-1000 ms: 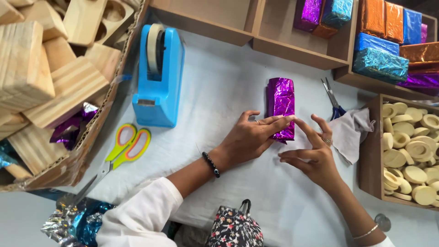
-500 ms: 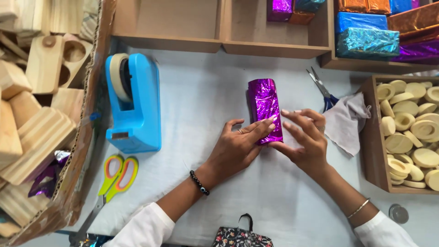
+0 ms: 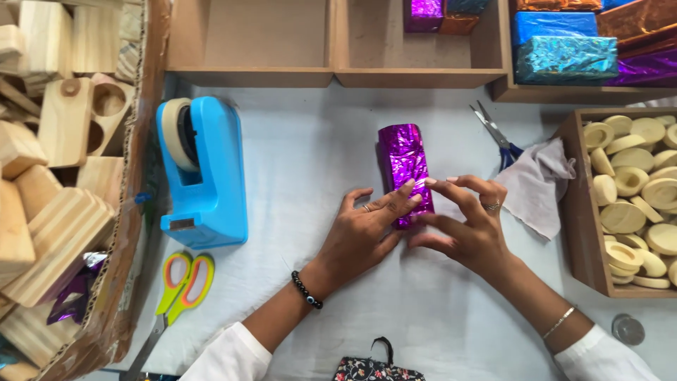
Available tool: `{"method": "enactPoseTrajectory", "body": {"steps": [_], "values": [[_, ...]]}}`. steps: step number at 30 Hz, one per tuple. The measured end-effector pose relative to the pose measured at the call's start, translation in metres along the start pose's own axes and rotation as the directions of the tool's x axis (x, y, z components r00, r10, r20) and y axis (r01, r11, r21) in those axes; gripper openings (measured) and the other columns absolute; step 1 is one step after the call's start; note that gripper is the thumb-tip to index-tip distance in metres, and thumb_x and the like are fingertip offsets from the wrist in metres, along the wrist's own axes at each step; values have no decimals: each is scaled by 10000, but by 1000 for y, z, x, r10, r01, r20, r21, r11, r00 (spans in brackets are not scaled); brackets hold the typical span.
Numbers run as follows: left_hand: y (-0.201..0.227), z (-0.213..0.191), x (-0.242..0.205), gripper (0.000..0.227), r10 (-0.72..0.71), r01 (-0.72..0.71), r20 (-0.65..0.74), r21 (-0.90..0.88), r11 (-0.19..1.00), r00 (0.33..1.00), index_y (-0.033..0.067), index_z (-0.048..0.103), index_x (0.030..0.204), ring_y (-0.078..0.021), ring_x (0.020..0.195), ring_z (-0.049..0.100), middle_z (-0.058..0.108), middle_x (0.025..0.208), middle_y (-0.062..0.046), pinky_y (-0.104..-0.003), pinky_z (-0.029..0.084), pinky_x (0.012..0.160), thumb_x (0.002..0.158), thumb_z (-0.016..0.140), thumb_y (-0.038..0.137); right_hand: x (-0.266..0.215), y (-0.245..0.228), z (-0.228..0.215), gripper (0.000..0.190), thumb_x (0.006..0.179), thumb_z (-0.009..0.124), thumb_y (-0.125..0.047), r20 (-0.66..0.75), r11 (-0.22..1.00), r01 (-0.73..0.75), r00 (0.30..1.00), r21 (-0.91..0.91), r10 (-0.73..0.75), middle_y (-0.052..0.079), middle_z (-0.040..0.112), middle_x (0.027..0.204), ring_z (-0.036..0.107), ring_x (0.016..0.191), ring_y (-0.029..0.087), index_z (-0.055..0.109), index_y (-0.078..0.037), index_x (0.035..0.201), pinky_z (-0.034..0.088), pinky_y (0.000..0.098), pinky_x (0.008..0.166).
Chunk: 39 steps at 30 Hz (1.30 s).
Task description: Wrapping small items in purple foil and cleaning wooden components using a cloth.
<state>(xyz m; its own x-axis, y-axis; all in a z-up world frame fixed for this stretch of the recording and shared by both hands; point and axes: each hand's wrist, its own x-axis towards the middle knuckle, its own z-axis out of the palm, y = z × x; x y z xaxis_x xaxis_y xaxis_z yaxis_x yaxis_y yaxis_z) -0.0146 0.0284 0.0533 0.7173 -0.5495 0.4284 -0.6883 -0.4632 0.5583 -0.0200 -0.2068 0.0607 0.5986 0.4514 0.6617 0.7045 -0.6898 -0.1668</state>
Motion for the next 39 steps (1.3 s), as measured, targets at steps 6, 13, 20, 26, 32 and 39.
{"method": "enactPoseTrajectory", "body": {"steps": [6, 13, 20, 26, 32, 39], "values": [[-10, 5, -4, 836, -28, 30, 17, -92, 995, 999, 178, 367, 1625, -152, 1268, 686, 585, 1530, 38, -471, 397, 1159, 909, 795, 217, 0, -1, -2, 488, 712, 833, -578, 59, 998, 47, 997, -39, -45, -9, 551, 1433, 463, 1256, 257, 761, -313, 1116, 271, 459, 1026], [0, -17, 9, 910, 69, -91, -254, -77, 993, 965, 174, 275, 1617, -363, 1520, 266, 333, 1620, -162, -542, 254, 1223, 887, 792, 344, -3, 4, 2, 831, 822, 696, -651, 20, 968, -246, 969, 48, 245, 69, 435, 1573, 430, 1369, 321, 607, -81, 1421, 250, 470, 1124], [-8, -1, 4, 448, -377, 391, -123, 122, 912, 918, 154, 696, 1302, -341, 1514, 241, 524, 1540, -102, -588, 171, 1178, 1071, 458, 456, -9, 20, 19, 655, 972, 590, -562, 189, 879, -473, 870, 65, 455, 186, 233, 1711, 305, 1491, 361, 626, -85, 1418, 143, 543, 1141], [3, 6, 11, 621, -291, 329, -155, 416, 848, 944, 138, 698, 1302, -407, 1466, 190, 437, 1577, -206, -651, 106, 1097, 1034, 382, 601, -8, 17, 20, 685, 899, 589, -636, 273, 910, -413, 877, 10, 395, 113, 310, 1682, 251, 1517, 349, 641, -136, 1364, 123, 555, 1113], [7, 16, 28, 719, -381, 409, -175, 160, 899, 908, 81, 552, 1436, -366, 1420, 233, 510, 1504, -156, -585, 146, 1067, 943, 579, 604, -8, 20, 14, 795, 874, 721, -484, 242, 915, -369, 914, 164, 325, 105, 525, 1532, 297, 1501, 337, 478, -117, 1536, 136, 528, 1097], [14, 15, 12, 542, -240, 200, -152, -243, 949, 959, 122, 562, 1361, -203, 1316, 569, 646, 1355, -43, -445, 301, 1109, 899, 806, 267, -13, 20, 3, 952, 892, 796, -384, -3, 849, -235, 963, 472, 269, 91, 594, 1493, 404, 1460, 290, 263, -108, 1630, 307, 527, 1191]]}}
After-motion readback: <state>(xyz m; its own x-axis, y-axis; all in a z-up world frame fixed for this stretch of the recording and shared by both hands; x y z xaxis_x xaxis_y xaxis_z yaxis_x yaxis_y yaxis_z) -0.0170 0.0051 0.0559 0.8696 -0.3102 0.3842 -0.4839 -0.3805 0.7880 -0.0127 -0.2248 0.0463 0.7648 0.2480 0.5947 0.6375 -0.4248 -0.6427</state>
